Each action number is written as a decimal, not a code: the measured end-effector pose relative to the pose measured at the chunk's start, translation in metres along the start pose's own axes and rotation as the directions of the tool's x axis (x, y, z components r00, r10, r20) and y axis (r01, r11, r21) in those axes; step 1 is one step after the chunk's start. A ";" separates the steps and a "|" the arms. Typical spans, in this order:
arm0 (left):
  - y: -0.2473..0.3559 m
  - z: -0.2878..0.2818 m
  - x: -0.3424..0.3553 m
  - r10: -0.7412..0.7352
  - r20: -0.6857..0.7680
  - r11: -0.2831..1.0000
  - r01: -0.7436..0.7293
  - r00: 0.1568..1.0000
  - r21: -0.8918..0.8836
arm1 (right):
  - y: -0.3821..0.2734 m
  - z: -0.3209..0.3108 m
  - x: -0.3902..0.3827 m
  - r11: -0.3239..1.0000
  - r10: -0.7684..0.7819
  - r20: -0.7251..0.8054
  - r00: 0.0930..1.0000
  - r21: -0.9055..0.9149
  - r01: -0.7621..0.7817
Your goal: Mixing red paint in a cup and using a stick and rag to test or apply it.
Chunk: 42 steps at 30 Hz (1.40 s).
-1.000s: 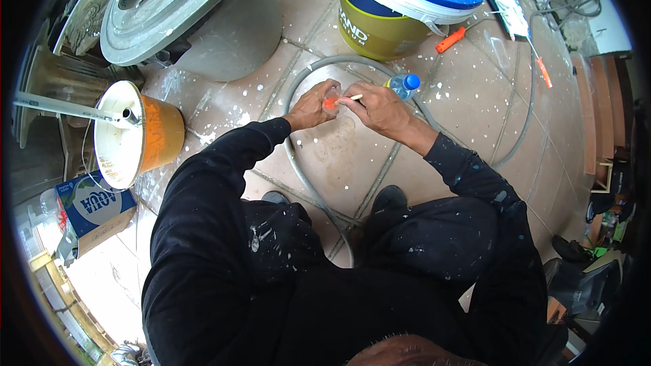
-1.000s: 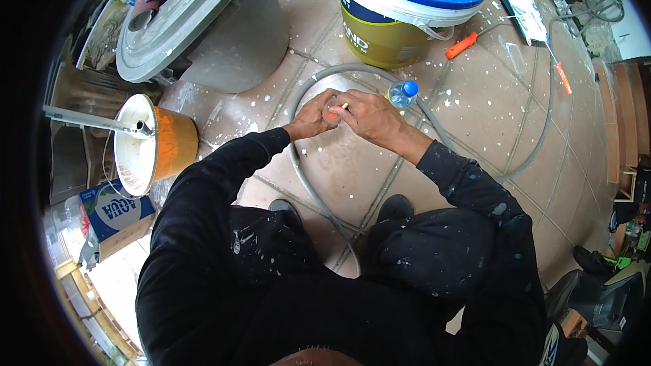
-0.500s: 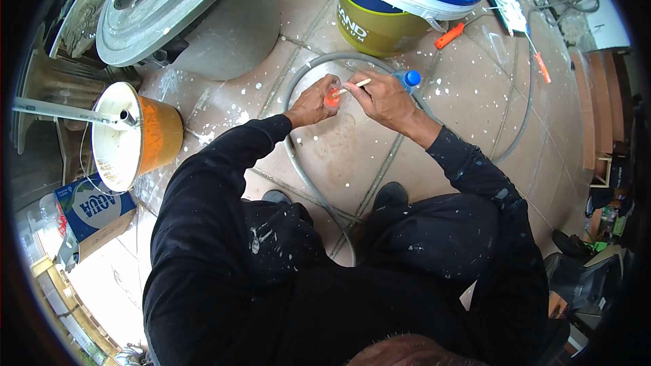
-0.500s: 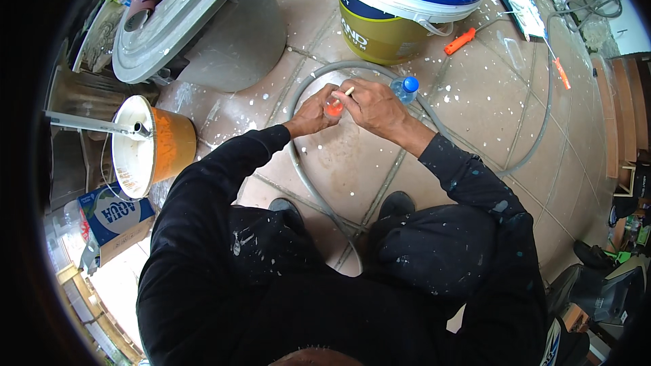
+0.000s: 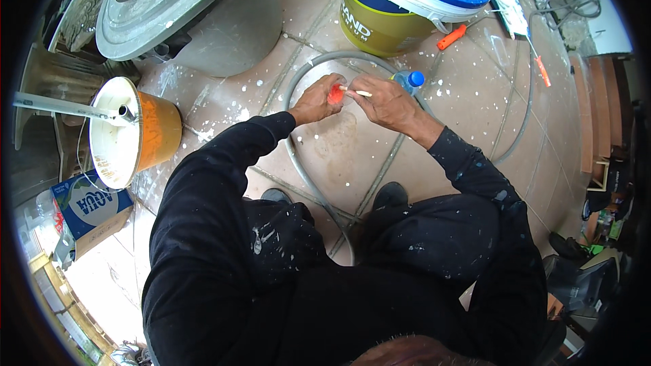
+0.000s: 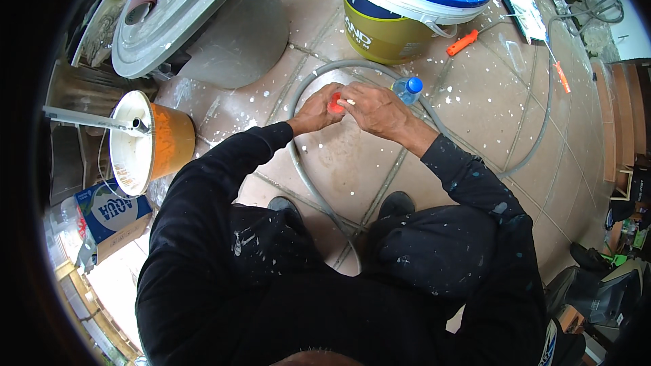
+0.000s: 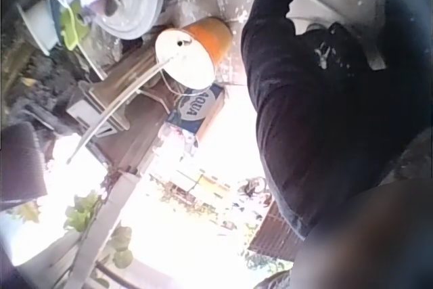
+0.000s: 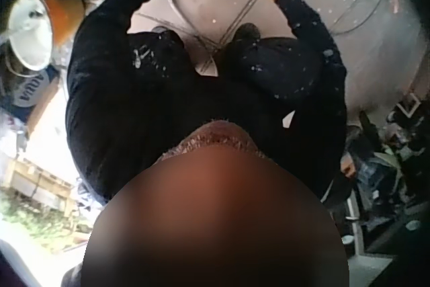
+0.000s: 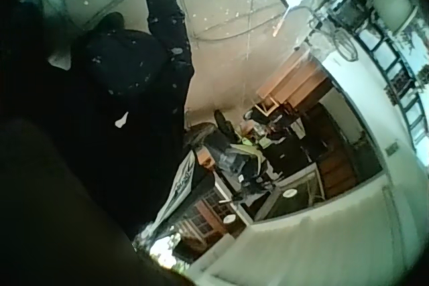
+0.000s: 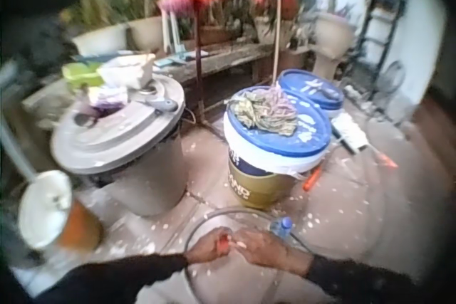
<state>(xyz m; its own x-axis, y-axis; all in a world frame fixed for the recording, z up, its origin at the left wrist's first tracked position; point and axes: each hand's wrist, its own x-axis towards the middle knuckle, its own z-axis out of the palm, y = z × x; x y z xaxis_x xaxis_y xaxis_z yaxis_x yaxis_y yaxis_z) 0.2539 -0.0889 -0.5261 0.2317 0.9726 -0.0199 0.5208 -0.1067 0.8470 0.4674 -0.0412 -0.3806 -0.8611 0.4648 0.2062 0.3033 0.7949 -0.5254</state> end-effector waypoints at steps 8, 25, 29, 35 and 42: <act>-0.008 0.005 -0.001 0.036 -0.015 0.999 -0.036 0.999 -0.006 | 0.000 0.005 0.004 0.990 0.047 -0.022 0.999 0.135 -0.044; -0.010 0.005 0.002 0.068 -0.041 0.996 -0.071 0.997 -0.058 | 0.002 0.005 0.004 0.996 -0.016 -0.105 0.994 0.081 0.024; -0.011 0.007 0.003 0.090 -0.083 0.996 -0.092 0.992 -0.018 | 0.003 0.004 0.005 1.000 -0.017 -0.121 0.992 0.001 0.017; -0.013 0.008 0.004 0.039 -0.040 0.999 -0.041 0.998 -0.033 | 0.000 0.006 0.005 0.993 0.008 -0.124 0.992 0.117 0.007; -0.012 0.008 0.003 0.048 -0.077 0.997 -0.053 0.996 -0.064 | -0.001 0.000 0.005 0.997 0.013 -0.120 0.993 0.082 -0.003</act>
<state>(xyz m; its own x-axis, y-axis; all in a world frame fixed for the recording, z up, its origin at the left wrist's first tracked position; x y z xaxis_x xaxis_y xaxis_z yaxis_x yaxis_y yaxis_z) 0.2547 -0.0858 -0.5406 0.1927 0.9793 0.0616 0.4541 -0.1447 0.8792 0.4625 -0.0398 -0.3792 -0.8021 0.5185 0.2964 0.2716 0.7587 -0.5922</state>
